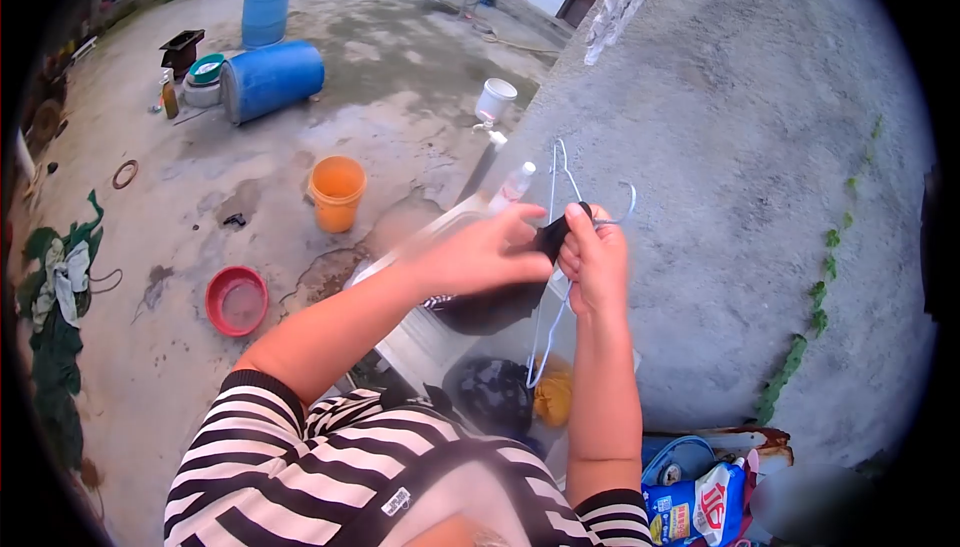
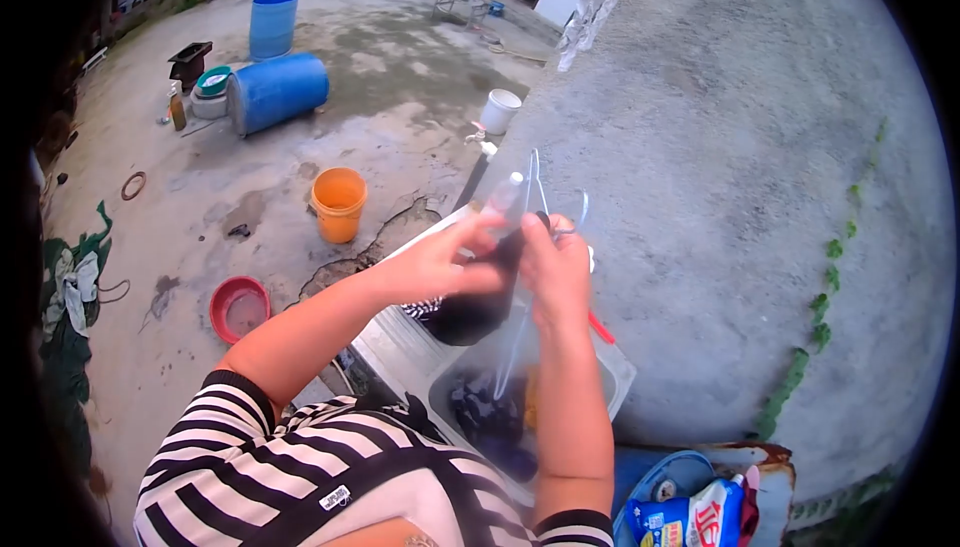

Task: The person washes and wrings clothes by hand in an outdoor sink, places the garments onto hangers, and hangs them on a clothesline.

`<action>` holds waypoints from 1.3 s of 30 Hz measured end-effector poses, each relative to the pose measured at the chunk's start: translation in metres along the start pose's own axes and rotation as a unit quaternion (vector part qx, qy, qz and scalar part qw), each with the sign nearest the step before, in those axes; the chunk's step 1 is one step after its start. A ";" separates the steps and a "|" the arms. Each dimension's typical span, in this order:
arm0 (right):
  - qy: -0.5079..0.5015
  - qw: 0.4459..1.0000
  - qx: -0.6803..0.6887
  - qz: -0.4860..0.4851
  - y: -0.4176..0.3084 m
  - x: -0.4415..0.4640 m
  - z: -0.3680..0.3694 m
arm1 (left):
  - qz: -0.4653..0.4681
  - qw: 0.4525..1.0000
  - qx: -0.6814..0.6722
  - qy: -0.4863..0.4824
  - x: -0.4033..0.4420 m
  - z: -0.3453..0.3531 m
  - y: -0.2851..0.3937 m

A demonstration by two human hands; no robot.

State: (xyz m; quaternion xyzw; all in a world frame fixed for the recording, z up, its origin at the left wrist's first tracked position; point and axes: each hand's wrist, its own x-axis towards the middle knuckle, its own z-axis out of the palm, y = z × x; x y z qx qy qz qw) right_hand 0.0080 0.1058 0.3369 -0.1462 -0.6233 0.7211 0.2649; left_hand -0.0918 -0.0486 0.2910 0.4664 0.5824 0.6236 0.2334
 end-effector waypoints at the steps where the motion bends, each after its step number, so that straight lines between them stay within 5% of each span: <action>1: 0.005 1.000 -0.004 -0.004 0.002 0.001 0.003 | 0.055 0.987 0.151 0.028 -0.003 0.003 -0.002; 4: 0.011 0.999 0.011 -0.029 -0.004 0.005 -0.007 | -0.020 0.989 0.140 0.038 0.008 -0.013 -0.033; 8: 0.044 0.993 -0.060 -0.095 -0.012 0.012 -0.041 | 0.008 0.990 0.136 0.043 0.007 -0.051 -0.031; 15: 0.084 0.984 0.088 -0.127 -0.038 0.012 -0.080 | 0.020 0.964 0.266 0.013 0.005 -0.084 -0.038; 23: 0.127 0.977 0.092 -0.146 -0.058 0.000 -0.118 | 0.035 0.933 0.273 0.232 0.000 -0.127 -0.076; 31: 0.181 0.971 0.061 -0.145 -0.051 -0.003 -0.119 | 0.056 0.932 0.215 0.288 0.008 -0.120 -0.044; 39: 0.262 0.950 0.069 -0.157 -0.038 -0.002 -0.170 | 0.131 0.871 0.245 0.406 0.011 -0.172 -0.052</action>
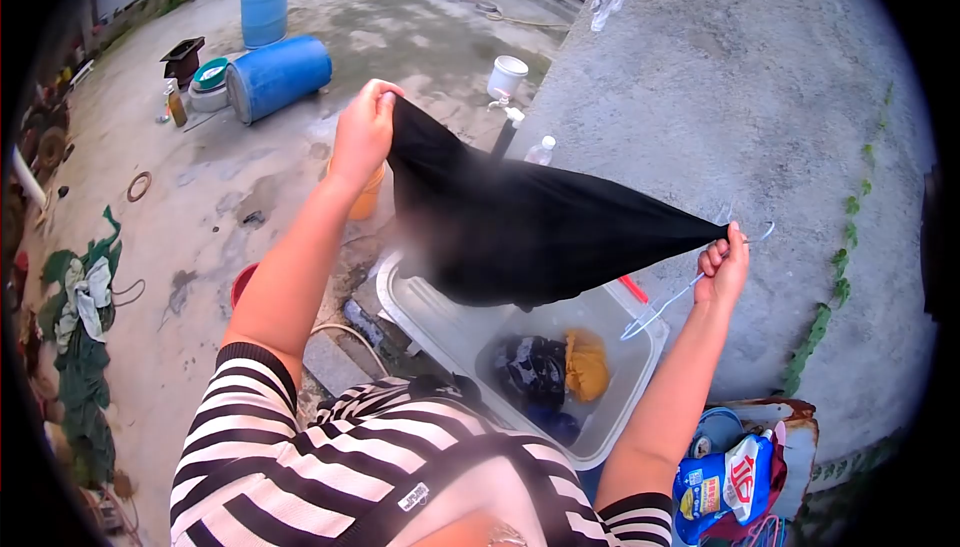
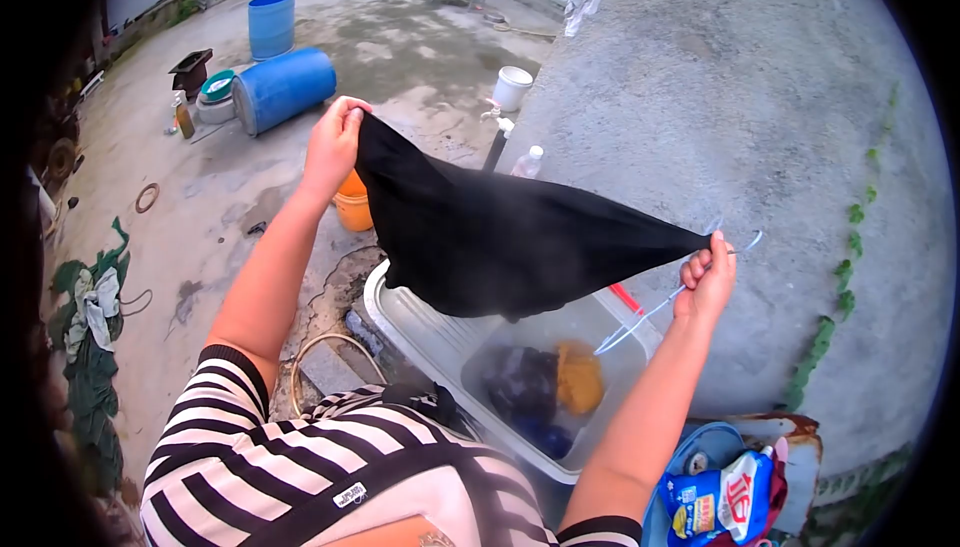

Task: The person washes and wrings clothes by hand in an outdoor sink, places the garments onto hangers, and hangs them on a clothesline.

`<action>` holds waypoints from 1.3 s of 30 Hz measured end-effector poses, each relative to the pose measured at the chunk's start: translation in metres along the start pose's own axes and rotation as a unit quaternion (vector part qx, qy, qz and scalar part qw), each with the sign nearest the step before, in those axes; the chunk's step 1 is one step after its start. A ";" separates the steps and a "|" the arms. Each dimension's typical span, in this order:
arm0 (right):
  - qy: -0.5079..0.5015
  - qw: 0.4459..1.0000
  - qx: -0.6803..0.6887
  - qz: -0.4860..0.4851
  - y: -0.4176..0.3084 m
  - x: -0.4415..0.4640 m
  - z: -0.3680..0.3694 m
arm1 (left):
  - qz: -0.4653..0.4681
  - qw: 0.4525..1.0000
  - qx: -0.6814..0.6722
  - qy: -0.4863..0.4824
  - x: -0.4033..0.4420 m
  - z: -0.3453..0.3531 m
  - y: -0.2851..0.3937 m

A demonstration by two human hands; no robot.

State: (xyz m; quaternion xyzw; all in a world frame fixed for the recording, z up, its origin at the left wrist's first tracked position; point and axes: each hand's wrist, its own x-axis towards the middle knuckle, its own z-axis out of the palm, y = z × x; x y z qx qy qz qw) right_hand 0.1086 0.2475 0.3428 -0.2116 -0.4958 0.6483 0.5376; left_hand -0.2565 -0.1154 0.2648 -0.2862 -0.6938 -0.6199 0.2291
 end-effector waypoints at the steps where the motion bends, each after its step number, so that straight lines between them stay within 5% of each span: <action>1: 0.007 1.000 0.005 0.002 0.000 0.000 -0.002 | -0.023 1.000 -0.002 -0.010 0.003 -0.004 -0.001; 10: -0.042 0.998 -0.048 0.003 -0.003 -0.004 0.006 | -0.203 0.955 -0.203 -0.079 0.014 -0.010 0.000; 13: -0.045 0.998 -0.049 0.015 0.002 0.000 0.003 | -0.255 0.913 -0.227 -0.222 0.013 -0.018 0.013; 17: -0.044 0.998 -0.049 0.026 0.004 0.001 0.003 | -0.191 0.912 -0.103 -0.348 0.011 -0.032 0.014; 19: -0.038 0.998 -0.045 0.020 0.003 0.003 0.000 | -0.052 0.913 0.122 -0.386 0.007 -0.045 0.023; 21: -0.032 0.998 -0.044 0.016 0.002 0.008 -0.006 | 0.033 0.913 0.165 -0.373 -0.002 -0.046 0.004; 24: -0.033 0.998 -0.051 0.014 -0.002 0.011 -0.010 | -0.006 0.897 0.234 -0.375 -0.002 -0.043 -0.021; 27: -0.034 0.997 -0.062 0.017 -0.004 0.004 -0.004 | -0.089 0.939 0.168 -0.286 -0.006 -0.037 -0.017; 28: -0.045 0.997 -0.063 0.011 -0.002 0.004 -0.005 | -0.141 0.947 0.048 -0.284 -0.006 -0.037 -0.016; 31: -0.075 0.996 -0.047 0.015 0.003 -0.002 -0.009 | -0.254 0.893 -0.227 -0.294 -0.014 -0.045 0.002; 33: -0.079 0.995 -0.045 0.042 0.007 -0.015 -0.008 | -0.252 0.882 -0.228 -0.327 -0.034 -0.047 0.008; 36: -0.121 0.987 -0.076 0.077 0.018 -0.032 -0.018 | -0.312 0.782 -0.181 -0.508 -0.073 -0.045 0.013; 39: -0.154 0.978 -0.103 0.094 0.036 -0.044 -0.029 | -0.192 0.708 -0.093 -0.673 -0.128 -0.021 0.006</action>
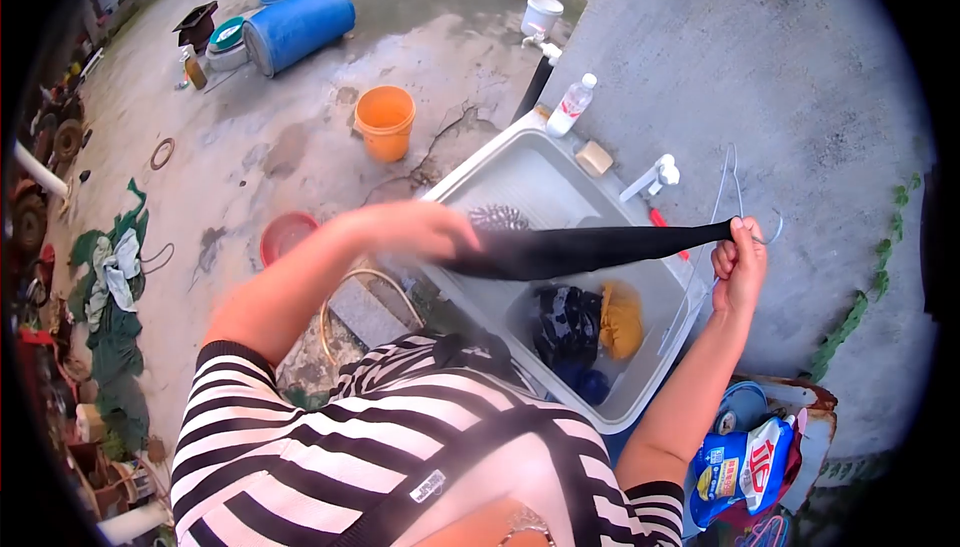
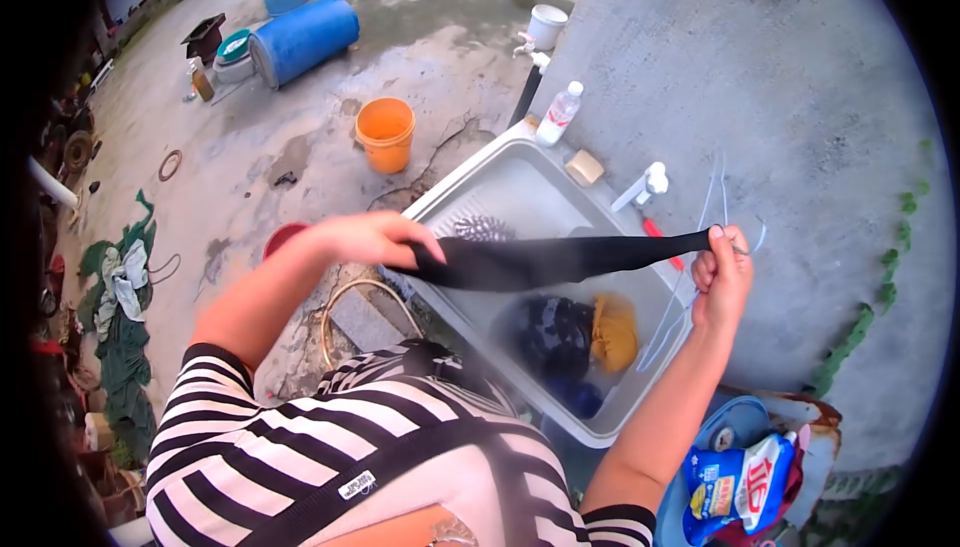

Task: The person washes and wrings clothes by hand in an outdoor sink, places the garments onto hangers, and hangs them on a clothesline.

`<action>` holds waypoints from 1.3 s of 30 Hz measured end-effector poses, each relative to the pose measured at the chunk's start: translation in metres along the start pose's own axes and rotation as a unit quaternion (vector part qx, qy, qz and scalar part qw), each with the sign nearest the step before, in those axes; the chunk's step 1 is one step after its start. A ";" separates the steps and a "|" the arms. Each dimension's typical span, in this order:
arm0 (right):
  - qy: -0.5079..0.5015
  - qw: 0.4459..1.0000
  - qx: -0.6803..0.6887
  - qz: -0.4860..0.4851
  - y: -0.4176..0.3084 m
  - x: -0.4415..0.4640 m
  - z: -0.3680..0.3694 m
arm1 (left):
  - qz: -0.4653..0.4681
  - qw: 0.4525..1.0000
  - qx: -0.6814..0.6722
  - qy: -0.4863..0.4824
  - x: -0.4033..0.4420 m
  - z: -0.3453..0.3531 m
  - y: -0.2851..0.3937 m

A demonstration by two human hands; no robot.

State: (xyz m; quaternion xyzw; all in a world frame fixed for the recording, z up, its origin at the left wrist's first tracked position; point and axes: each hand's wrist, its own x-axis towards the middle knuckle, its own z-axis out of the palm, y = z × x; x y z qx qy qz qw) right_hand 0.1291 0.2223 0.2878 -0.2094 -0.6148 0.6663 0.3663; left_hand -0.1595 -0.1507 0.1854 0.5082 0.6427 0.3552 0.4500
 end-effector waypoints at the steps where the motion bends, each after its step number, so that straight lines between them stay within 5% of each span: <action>1: 0.016 1.000 0.004 0.003 0.008 -0.002 0.002 | 0.036 0.999 0.005 -0.035 0.008 0.019 -0.002; 6: 0.050 0.997 0.049 0.022 0.032 -0.010 0.004 | 0.054 0.984 0.088 -0.146 0.073 0.097 -0.057; 12: 0.050 0.997 0.052 0.025 0.023 -0.038 0.013 | 0.033 0.978 0.144 -0.145 0.121 0.094 -0.097; 14: 0.014 0.999 0.046 0.002 0.016 -0.052 0.021 | -0.125 0.966 0.222 0.051 0.145 0.082 -0.122; 16: -0.016 0.999 0.040 -0.012 0.015 -0.064 0.023 | -0.137 0.899 0.286 0.302 0.161 0.072 -0.166; 19: -0.021 0.999 0.029 -0.023 0.014 -0.074 0.026 | -0.220 0.887 0.300 0.272 0.162 0.068 -0.203; 22: -0.024 0.999 0.024 -0.016 0.014 -0.081 0.021 | -0.174 0.864 0.409 0.237 0.161 0.062 -0.210; 25: -0.084 0.995 0.059 -0.004 0.012 -0.088 0.015 | -0.131 0.957 0.009 0.259 0.149 0.047 -0.188; 28: -0.148 0.987 0.052 -0.011 0.006 -0.092 0.023 | -0.061 0.935 -0.249 0.243 0.101 0.025 -0.124; 30: -0.187 0.981 0.049 -0.013 0.004 -0.090 0.029 | -0.035 0.869 -0.433 0.236 0.061 0.010 -0.078; 34: -0.299 0.954 0.026 0.006 0.006 -0.076 0.054 | 0.192 0.828 -0.456 0.262 -0.022 -0.018 0.033; 39: -0.423 0.906 -0.009 0.004 0.033 -0.064 0.108 | 0.317 0.817 -0.389 0.285 -0.091 -0.038 0.106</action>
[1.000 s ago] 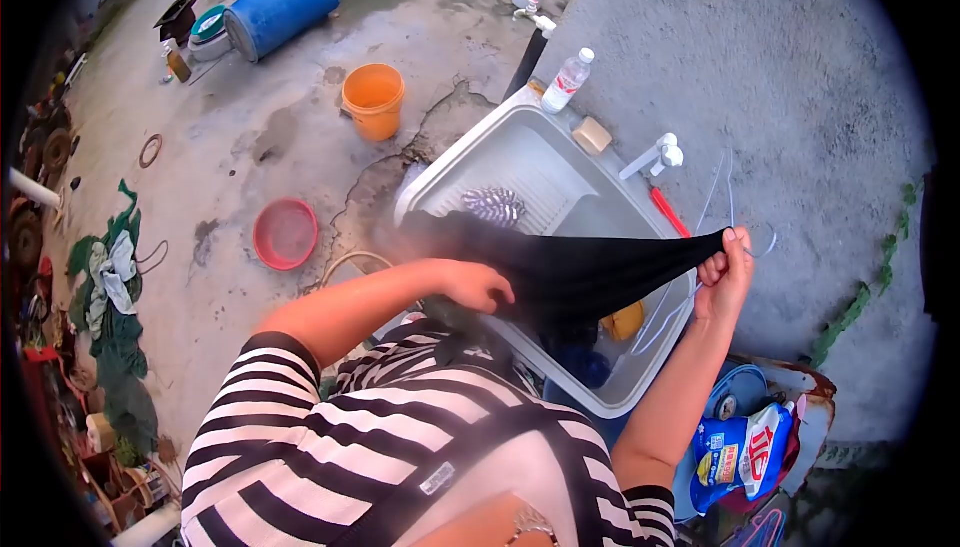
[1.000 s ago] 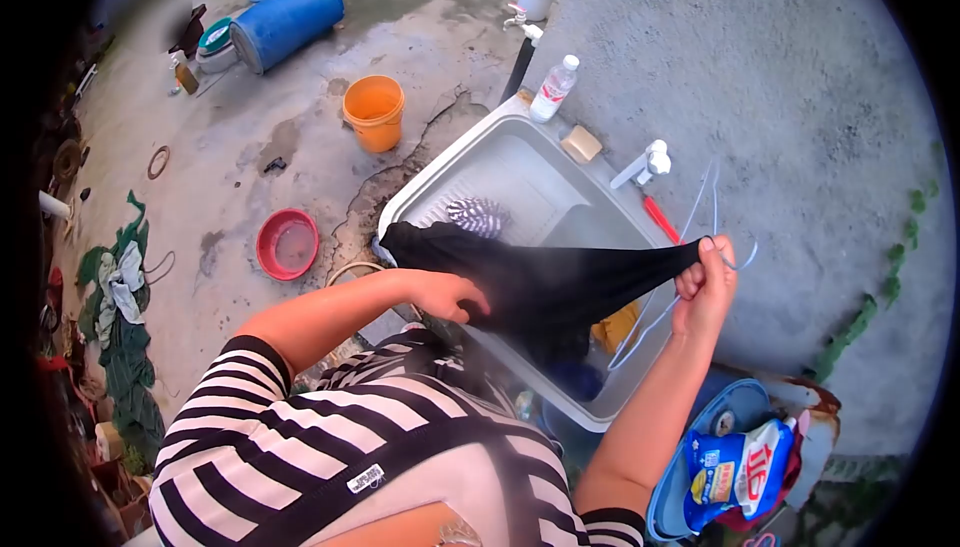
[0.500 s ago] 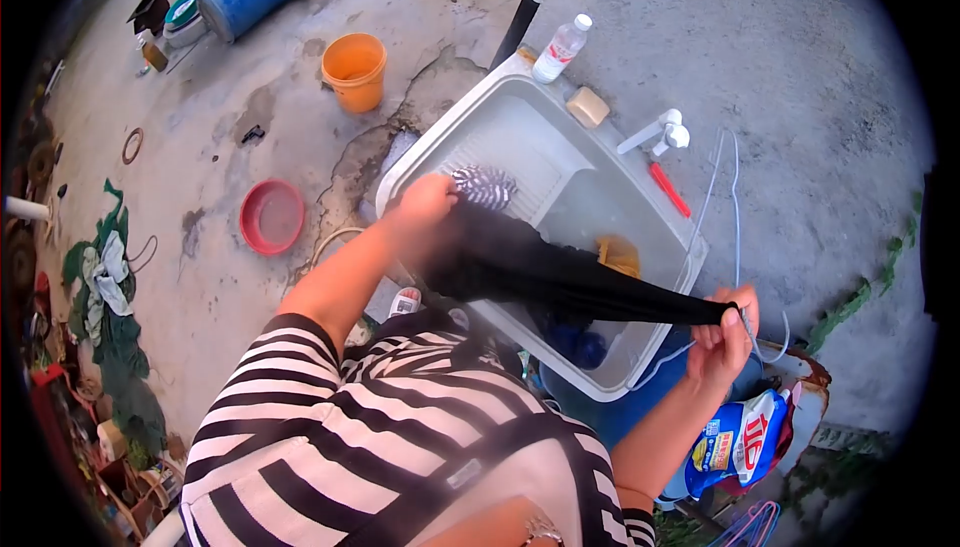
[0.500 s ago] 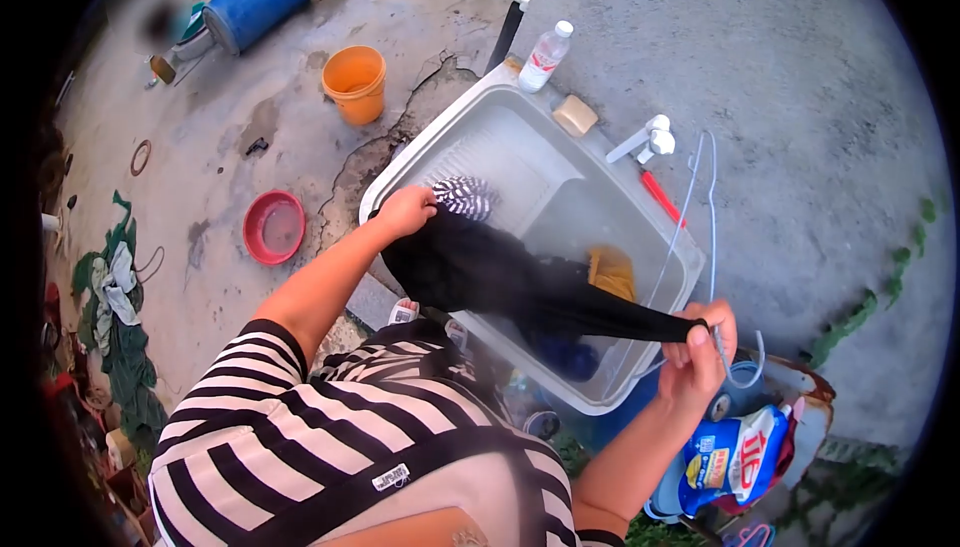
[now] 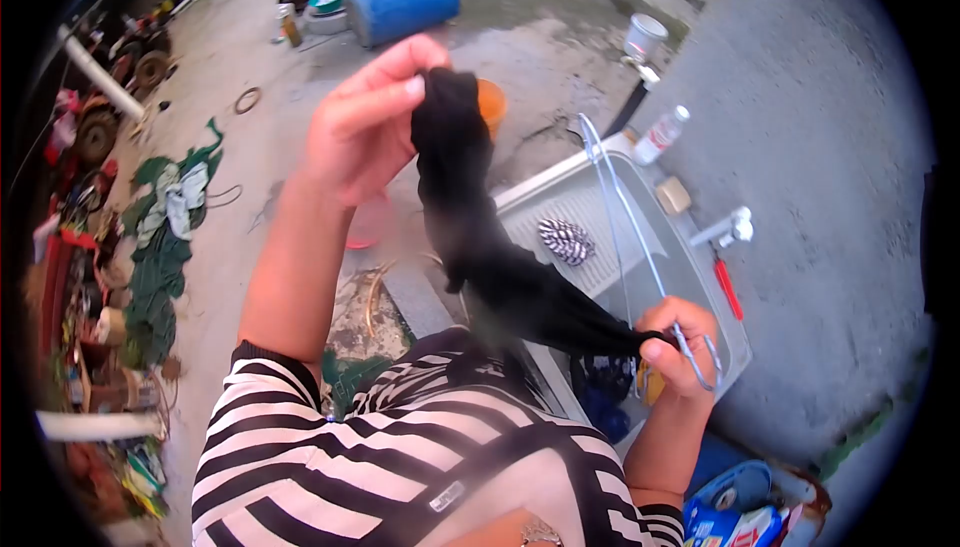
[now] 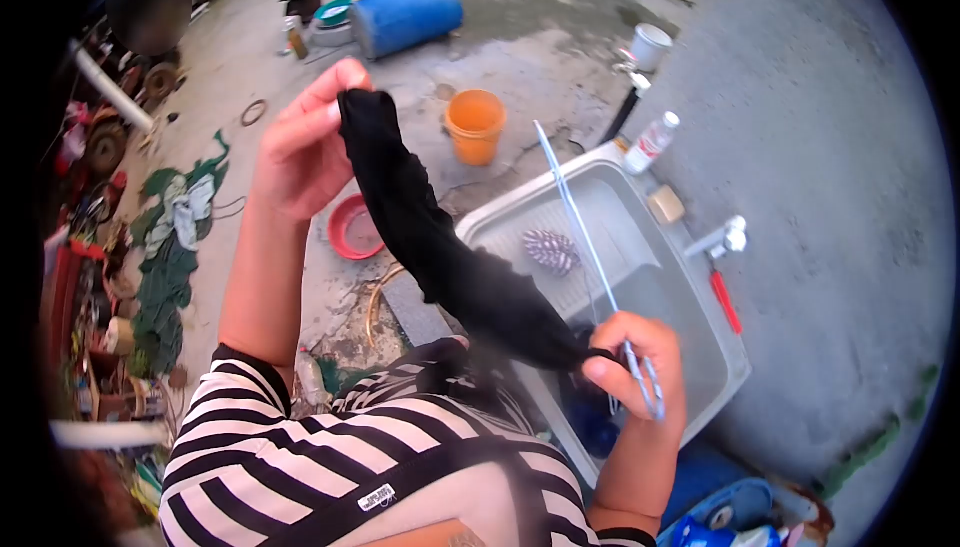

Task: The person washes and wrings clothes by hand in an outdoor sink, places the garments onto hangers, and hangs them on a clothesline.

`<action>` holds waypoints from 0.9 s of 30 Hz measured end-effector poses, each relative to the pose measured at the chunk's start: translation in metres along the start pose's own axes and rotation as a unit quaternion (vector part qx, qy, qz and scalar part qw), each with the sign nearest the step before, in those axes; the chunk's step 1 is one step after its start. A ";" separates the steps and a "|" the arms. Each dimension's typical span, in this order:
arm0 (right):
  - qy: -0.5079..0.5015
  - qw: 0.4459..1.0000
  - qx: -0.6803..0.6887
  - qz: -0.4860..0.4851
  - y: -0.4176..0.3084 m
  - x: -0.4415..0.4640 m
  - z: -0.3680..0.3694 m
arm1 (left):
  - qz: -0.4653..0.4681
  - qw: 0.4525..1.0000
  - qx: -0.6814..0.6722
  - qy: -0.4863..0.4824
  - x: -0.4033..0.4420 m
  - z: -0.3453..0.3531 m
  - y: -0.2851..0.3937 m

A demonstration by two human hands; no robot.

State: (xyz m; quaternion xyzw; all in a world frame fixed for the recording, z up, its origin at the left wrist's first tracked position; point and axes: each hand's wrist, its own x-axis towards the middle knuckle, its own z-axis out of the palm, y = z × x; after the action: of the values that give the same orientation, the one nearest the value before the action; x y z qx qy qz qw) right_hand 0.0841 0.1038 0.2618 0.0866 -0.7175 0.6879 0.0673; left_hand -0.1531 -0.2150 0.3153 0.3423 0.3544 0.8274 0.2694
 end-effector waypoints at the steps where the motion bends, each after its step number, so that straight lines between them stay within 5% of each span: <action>1: -0.034 0.999 -0.033 0.020 0.003 0.009 0.005 | 0.016 1.000 0.012 -0.005 -0.001 0.006 0.014; 3: -0.088 0.995 -0.031 0.025 0.013 0.035 0.020 | 0.045 0.997 0.057 0.034 -0.004 0.023 0.041; 7: -0.020 0.999 0.015 0.041 0.039 0.096 0.054 | 0.024 0.977 0.185 0.100 -0.013 0.019 0.081; 12: -0.053 0.997 0.040 -0.041 0.037 0.186 0.135 | -0.032 0.955 0.258 0.141 -0.028 -0.005 0.100; 20: -0.285 0.953 0.098 -0.043 0.074 0.283 0.254 | -0.028 0.961 0.221 0.162 -0.062 -0.067 0.139; 24: -0.311 0.935 0.143 0.088 0.085 0.303 0.290 | -0.007 0.956 0.221 0.191 -0.084 -0.105 0.162; 27: -0.256 0.966 0.018 0.040 0.097 0.319 0.297 | 0.000 0.950 0.218 0.226 -0.101 -0.126 0.175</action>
State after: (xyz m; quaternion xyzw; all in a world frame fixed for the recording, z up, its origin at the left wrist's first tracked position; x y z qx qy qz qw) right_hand -0.2413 -0.1992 0.2225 0.2322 -0.7014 0.6574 -0.1484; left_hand -0.2211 -0.4407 0.3472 0.1973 0.5776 0.7857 0.1009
